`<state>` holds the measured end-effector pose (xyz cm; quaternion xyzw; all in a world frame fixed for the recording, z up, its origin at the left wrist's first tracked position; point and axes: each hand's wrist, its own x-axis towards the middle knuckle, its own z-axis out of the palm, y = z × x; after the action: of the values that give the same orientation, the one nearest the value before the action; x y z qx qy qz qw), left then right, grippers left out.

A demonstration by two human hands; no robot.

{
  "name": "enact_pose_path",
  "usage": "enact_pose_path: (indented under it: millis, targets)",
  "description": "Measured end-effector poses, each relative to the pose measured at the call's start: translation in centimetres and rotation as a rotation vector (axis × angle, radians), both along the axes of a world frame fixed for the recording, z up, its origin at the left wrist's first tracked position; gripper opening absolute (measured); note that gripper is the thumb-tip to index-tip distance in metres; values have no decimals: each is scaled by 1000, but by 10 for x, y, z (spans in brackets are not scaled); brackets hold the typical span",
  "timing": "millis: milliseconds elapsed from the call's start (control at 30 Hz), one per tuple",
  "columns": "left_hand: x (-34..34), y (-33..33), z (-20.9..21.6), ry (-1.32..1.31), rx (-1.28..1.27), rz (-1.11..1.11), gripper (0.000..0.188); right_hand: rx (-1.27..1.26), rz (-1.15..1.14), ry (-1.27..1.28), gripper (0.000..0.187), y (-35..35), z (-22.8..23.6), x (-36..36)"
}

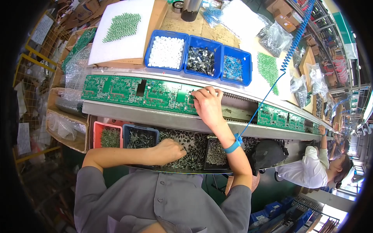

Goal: The person assembles electronic components onto printed circuit boards by hand, taking components from bins and placing them onto PCBs on a conveyor belt.

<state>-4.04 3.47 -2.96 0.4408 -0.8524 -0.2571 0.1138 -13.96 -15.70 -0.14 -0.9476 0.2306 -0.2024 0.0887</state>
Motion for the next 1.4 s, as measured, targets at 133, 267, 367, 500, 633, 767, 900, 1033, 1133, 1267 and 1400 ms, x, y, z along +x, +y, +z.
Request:
enact_pose_path:
  millis: [133, 267, 367, 500, 633, 767, 900, 1033, 1133, 1267, 1400]
  targets:
    - [0, 1, 0, 1, 6, -26, 6, 35, -42, -2, 17, -3, -5, -4]
    - [1, -1, 8, -27, 15, -45, 8, 111, -50, -22, 15, -4, -5, -4]
    - [1, -2, 13, -60, 44, -8, 9, 51, -38, 45, 18, -3, -3, -3]
    - [2, 1, 14, 21, -51, 21, 7, -27, -86, 69, 30, 17, 11, -7]
    - [10, 6, 32, 120, -150, 110, 8, 125, -107, 74, 32, 42, 32, -25]
    - [47, 11, 63, 112, 9, 163, 11, 288, -151, 18, 17, 60, 42, -62]
    - [83, 36, 67, 26, 92, 434, 9, 360, -305, 115, 7, 81, 48, -97]
    - [88, 58, 52, 10, 147, 652, 6, 427, -359, 194, 7, 104, 46, -120]
    - [78, 61, 41, 77, 138, 750, 12, 517, -386, 179, 7, 113, 48, -115]
    - [65, 54, 29, 111, 128, 807, 15, 510, -296, 136, 7, 118, 51, -96]
    - [56, 55, 24, 129, 100, 915, 15, 443, -171, 67, 8, 123, 51, -71]
